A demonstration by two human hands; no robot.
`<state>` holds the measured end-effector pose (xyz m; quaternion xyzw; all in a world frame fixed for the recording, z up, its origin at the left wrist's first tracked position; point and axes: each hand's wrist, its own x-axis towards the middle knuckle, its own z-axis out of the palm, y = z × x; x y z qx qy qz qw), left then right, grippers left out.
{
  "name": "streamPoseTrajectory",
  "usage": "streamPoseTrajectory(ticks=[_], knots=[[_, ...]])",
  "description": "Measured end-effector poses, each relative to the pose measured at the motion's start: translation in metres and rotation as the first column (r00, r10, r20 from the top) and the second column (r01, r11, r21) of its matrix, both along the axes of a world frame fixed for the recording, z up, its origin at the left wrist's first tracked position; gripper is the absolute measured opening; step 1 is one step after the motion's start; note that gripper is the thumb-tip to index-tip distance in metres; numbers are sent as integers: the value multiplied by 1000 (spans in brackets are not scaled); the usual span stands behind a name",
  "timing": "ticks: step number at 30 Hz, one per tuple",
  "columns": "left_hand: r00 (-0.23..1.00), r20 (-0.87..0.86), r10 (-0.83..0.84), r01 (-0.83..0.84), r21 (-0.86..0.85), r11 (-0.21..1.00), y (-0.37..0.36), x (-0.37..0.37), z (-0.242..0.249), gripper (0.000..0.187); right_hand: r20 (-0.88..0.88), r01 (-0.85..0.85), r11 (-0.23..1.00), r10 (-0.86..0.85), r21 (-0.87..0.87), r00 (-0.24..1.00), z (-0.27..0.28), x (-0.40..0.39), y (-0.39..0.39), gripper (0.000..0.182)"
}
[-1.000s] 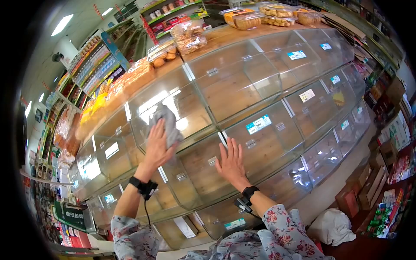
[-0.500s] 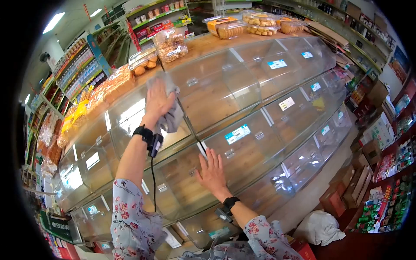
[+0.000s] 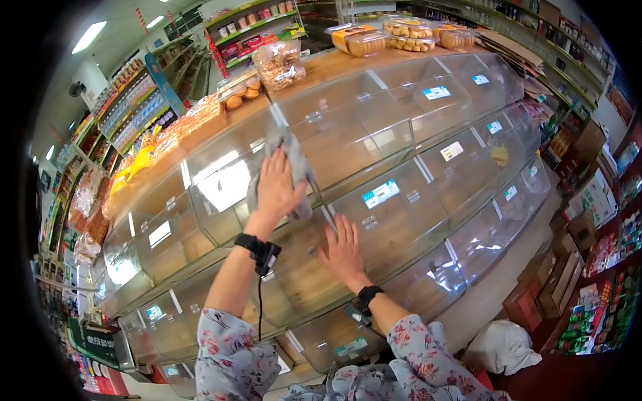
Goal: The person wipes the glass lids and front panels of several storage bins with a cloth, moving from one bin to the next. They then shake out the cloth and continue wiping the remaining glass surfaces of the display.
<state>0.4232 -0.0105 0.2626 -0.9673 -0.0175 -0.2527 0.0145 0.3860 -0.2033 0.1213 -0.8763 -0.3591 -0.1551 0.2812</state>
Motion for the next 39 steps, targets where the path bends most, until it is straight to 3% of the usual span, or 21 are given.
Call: streamPoseTrajectory(ticks=[4,6,8,13,15,19,22,26,29,31,35,39], knots=[[961,-59,-269,272,37,962,-7,-69,-51,74,40,8,1000,-8,1,999,-5,0,-1,67],[905,-340,-256,210,-167,963,-5,-118,-84,74,77,11,1000,-13,29,997,-5,-1,0,64],[942,-302,-148,110,-141,984,1,-165,-92,74,87,7,1000,-9,24,996,-4,-2,0,62],[897,-409,167,-242,-139,960,41,-257,-101,73,58,0,1000,-2,31,998,-3,1,-1,60],[915,-325,238,-289,-119,950,46,-269,-110,72,67,2,999,-5,41,998,-4,0,-1,59],[948,-234,217,-246,-107,963,39,-247,-136,69,47,-2,999,0,46,999,-2,3,-1,57],[938,-308,160,-211,-142,967,2,-195,-110,64,-18,-28,995,30,98,999,-2,5,-2,55],[962,-273,-15,-36,-181,983,-46,-122,-108,63,-45,-35,982,44,188,998,-3,6,-4,55],[978,-134,-161,138,-170,976,-74,-75,-119,66,-134,-42,920,102,389,986,-24,15,-9,53],[978,-120,-172,152,-161,975,-74,-66,-122,68,-155,-17,884,100,466,983,-12,11,-12,49],[950,-288,-122,93,-112,989,-58,-89,-105,72,-116,-2,848,76,530,990,-21,11,-7,46],[952,-280,123,-179,-183,967,0,-158,-108,70,-93,-12,859,69,513,993,-15,8,-10,46]])
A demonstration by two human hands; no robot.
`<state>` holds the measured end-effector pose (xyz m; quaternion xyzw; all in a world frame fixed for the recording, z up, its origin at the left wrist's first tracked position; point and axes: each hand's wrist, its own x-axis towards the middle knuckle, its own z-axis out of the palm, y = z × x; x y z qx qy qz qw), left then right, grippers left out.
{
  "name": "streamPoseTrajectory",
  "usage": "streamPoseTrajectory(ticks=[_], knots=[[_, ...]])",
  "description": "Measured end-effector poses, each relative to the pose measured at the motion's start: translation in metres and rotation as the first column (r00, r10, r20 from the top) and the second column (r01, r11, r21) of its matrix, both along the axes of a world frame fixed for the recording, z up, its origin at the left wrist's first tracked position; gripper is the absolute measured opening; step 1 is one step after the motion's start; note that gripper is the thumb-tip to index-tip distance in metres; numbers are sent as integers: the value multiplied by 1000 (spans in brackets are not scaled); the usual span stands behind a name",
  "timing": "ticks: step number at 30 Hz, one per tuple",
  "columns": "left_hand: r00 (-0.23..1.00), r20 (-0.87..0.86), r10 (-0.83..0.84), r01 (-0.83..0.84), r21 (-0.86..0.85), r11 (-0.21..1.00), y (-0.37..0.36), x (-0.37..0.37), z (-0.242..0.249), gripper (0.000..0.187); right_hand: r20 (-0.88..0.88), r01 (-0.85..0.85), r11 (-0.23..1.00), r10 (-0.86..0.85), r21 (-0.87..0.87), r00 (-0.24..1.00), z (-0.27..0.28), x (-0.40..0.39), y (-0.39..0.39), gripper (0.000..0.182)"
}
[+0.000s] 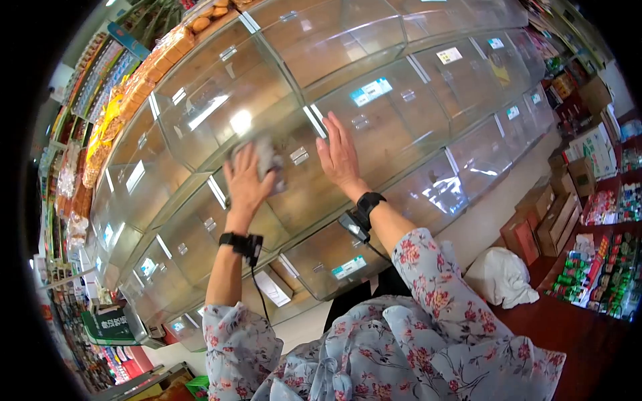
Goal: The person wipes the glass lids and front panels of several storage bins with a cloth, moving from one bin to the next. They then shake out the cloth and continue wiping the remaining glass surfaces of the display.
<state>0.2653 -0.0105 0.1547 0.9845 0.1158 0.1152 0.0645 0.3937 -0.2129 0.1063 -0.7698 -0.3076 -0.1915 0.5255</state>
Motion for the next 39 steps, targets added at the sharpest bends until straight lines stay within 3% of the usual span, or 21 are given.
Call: streamPoseTrajectory(ticks=[3,6,10,13,16,19,22,26,30,32,36,39], knots=[[979,-20,203,-203,31,979,24,-75,-20,72,17,2,1000,-2,-22,1000,-2,1,1,47],[969,25,244,-245,34,969,11,-126,-44,78,12,12,1000,-12,-19,1000,-2,-2,-1,47],[992,15,126,-125,-58,990,-43,-130,-51,79,-6,0,1000,1,12,1000,0,-2,1,47],[999,-45,-15,13,-34,999,-86,-93,-41,87,1,7,1000,-6,-25,1000,3,-2,2,49],[986,32,-164,166,-50,985,-113,-44,-34,93,-48,-64,997,62,-44,997,2,4,0,50],[963,-10,-269,268,-51,962,-123,-16,-27,93,-172,-180,964,146,-198,974,6,6,-14,50],[934,-3,-358,358,-37,933,-108,-26,-23,99,-146,-130,951,91,-281,985,16,3,-42,50],[983,-90,-157,154,-39,987,-64,-92,-16,101,93,116,933,-90,-339,992,0,33,-125,50],[992,-86,97,-97,5,995,-31,-144,-27,88,10,351,810,-393,-470,920,-18,61,-223,50],[982,-99,161,-160,17,987,-31,-150,-30,84,8,374,816,-413,-440,910,-30,80,-255,50],[997,-32,68,-67,22,998,-47,-119,-42,74,-2,317,819,-363,-479,932,-20,115,-270,52],[991,-113,-67,72,42,996,-93,-69,-32,92,38,263,831,-281,-490,959,-11,147,-255,54]])
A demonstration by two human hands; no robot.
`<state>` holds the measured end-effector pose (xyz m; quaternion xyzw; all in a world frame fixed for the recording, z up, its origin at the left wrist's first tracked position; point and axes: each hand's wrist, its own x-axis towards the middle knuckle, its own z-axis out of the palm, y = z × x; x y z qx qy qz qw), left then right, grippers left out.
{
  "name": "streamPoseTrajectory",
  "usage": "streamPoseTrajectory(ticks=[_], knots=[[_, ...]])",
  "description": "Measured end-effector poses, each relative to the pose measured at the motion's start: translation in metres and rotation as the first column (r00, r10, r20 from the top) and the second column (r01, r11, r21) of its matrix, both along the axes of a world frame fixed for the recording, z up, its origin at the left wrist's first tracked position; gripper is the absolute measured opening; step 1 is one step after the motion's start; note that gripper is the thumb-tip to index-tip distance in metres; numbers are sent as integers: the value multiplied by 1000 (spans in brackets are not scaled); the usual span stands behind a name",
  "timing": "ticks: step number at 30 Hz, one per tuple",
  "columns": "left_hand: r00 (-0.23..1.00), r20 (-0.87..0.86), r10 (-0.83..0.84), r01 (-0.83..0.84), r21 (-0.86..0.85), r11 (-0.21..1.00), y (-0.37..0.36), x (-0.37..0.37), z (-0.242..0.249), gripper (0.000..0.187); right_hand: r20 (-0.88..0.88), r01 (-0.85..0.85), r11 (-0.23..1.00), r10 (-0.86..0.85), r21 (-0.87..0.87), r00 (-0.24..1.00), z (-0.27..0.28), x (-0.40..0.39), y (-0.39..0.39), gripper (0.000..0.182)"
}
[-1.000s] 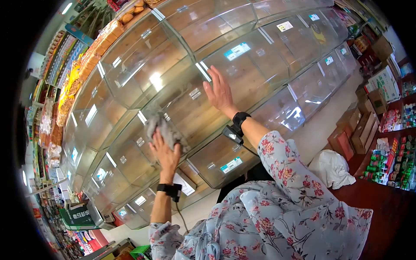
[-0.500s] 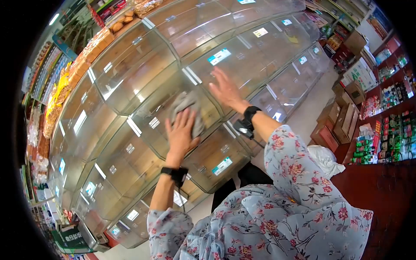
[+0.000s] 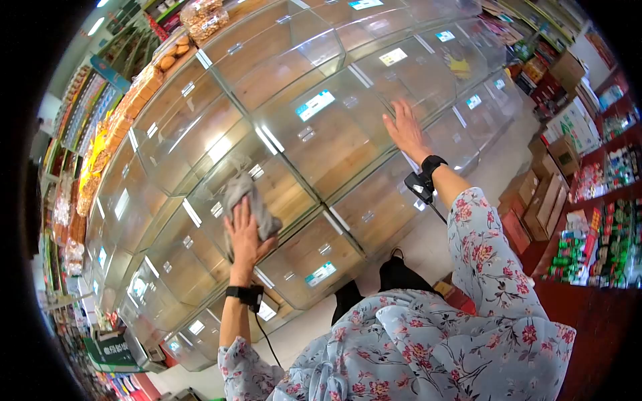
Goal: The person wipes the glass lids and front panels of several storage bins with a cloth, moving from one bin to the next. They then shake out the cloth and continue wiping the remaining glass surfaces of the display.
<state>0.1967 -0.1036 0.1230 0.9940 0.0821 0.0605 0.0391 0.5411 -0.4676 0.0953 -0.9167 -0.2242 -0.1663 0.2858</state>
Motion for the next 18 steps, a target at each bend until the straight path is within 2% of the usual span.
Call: streamPoseTrajectory(ticks=[3,6,8,11,12,15,18], knots=[[999,40,-31,31,0,1000,-48,62,0,105,-3,-98,994,98,47,995,6,28,22,56],[999,49,8,-5,-66,998,-78,104,11,112,50,-155,988,154,2,987,-6,51,38,56],[998,58,32,-25,-119,993,-83,110,12,116,150,-138,990,139,-18,979,-8,53,42,58],[999,3,37,-37,-128,991,-77,108,12,114,197,-136,989,143,-50,970,-13,47,46,61],[999,-25,48,-51,-123,991,-75,108,19,105,204,-121,991,130,-57,970,-13,48,46,61],[979,58,197,-194,-56,979,-60,120,8,94,191,-104,992,115,-65,975,-16,50,47,63],[926,98,364,-352,-122,928,-57,155,8,89,187,-107,992,117,-62,975,-16,50,46,63]])
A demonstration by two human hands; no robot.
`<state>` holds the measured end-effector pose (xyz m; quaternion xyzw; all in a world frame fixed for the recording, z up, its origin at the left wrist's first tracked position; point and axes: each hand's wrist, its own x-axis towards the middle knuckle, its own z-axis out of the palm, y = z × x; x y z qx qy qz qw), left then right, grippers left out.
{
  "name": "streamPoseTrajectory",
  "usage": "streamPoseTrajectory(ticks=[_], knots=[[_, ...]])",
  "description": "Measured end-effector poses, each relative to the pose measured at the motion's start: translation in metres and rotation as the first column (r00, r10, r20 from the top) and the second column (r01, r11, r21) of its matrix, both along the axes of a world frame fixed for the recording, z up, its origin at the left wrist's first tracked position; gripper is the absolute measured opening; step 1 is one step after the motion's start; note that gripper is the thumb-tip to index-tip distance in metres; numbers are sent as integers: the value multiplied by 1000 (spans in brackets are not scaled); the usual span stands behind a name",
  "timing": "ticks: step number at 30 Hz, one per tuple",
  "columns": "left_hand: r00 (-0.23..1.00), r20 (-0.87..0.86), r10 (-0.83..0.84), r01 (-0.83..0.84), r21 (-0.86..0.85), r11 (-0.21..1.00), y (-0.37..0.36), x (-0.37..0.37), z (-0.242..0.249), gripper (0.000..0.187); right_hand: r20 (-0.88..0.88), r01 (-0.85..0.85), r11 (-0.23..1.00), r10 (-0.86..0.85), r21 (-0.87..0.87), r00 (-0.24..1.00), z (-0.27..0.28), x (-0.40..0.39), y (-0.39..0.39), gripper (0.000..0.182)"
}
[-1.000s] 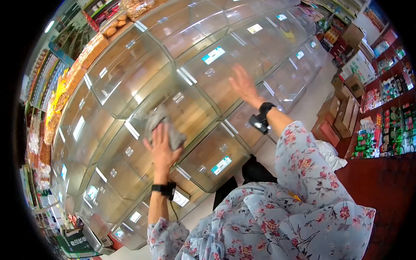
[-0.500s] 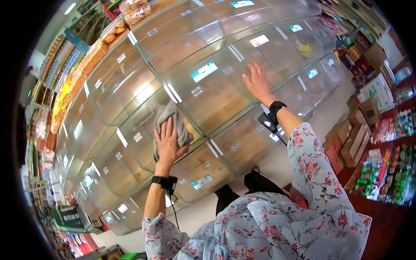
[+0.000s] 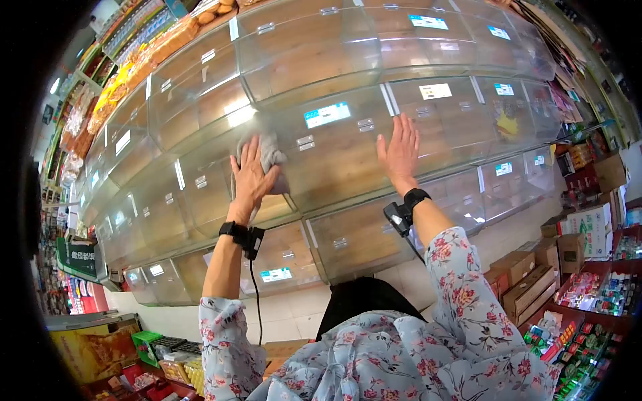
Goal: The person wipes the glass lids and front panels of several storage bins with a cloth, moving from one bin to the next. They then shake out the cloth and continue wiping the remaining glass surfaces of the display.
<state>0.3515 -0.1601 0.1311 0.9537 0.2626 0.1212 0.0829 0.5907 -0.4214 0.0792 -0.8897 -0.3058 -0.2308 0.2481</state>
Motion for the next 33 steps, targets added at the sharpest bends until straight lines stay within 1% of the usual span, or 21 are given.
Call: streamPoseTrajectory(ticks=[2,5,6,9,12,14,15,16,17,18,21,22,25,26,27,28,30,31,32,33], knots=[[996,27,86,-86,-21,996,7,25,-1,90,-12,7,1000,-8,-11,1000,2,-2,-1,63],[984,89,152,-145,-73,987,8,43,3,91,-22,-1,1000,0,-12,1000,5,-2,-2,63],[985,100,140,-139,-25,990,8,43,-8,92,-32,-10,1000,10,-5,999,6,-5,0,62],[977,208,53,-63,41,997,-16,9,-31,91,-45,-6,1000,4,-30,999,6,-4,2,62],[986,160,34,-36,13,999,-50,-48,-26,90,-26,-28,1000,27,-15,999,6,-5,1,62],[962,163,219,-228,44,973,-41,-85,-37,90,-34,-36,999,36,-14,999,10,-7,3,62],[890,218,401,-411,-3,912,-24,-100,-50,91,-42,-35,999,34,-21,999,10,-8,0,61],[780,260,569,-575,-60,816,-4,-117,-66,91,-36,-28,999,27,-25,999,8,-9,-2,61],[647,345,680,-690,-115,715,19,-134,-76,90,-26,-25,999,25,-28,999,7,-8,-2,60],[485,419,767,-784,-179,594,40,-146,-82,89,-14,-27,999,27,-27,1000,8,-7,0,60],[219,522,825,-837,-334,433,71,-155,-85,87,-16,4,1000,-5,-31,1000,8,-10,4,59],[158,579,800,-842,-344,415,65,-145,-82,83,-5,4,999,-4,-38,1000,6,-10,5,58],[-53,564,824,-833,-480,275,38,-106,-85,81,22,10,998,-9,-56,1000,7,-7,3,59],[-83,464,882,-724,-636,267,14,-89,-68,81,18,12,998,-11,-58,1000,7,-8,3,59],[-116,380,918,-609,-757,237,1,-82,-84,83,14,13,998,-12,-59,1000,8,-9,4,59],[-142,283,949,-487,-854,182,-11,-74,-101,86,17,9,998,-8,-63,1000,8,-10,4,59],[-149,133,980,-286,-954,87,-45,-52,-99,92,18,10,997,-9,-70,1000,7,-9,4,59],[-113,64,992,-200,-979,41,-79,-37,-43,94,16,8,997,-7,-81,1000,7,-10,3,59],[-48,-59,997,-149,-987,-66,-87,-24,-72,94,13,8,996,-7,-90,1000,7,-10,2,59],[2,-78,997,-139,-987,-77,-101,-12,-93,92,11,10,995,-9,-95,1000,8,-10,3,59]])
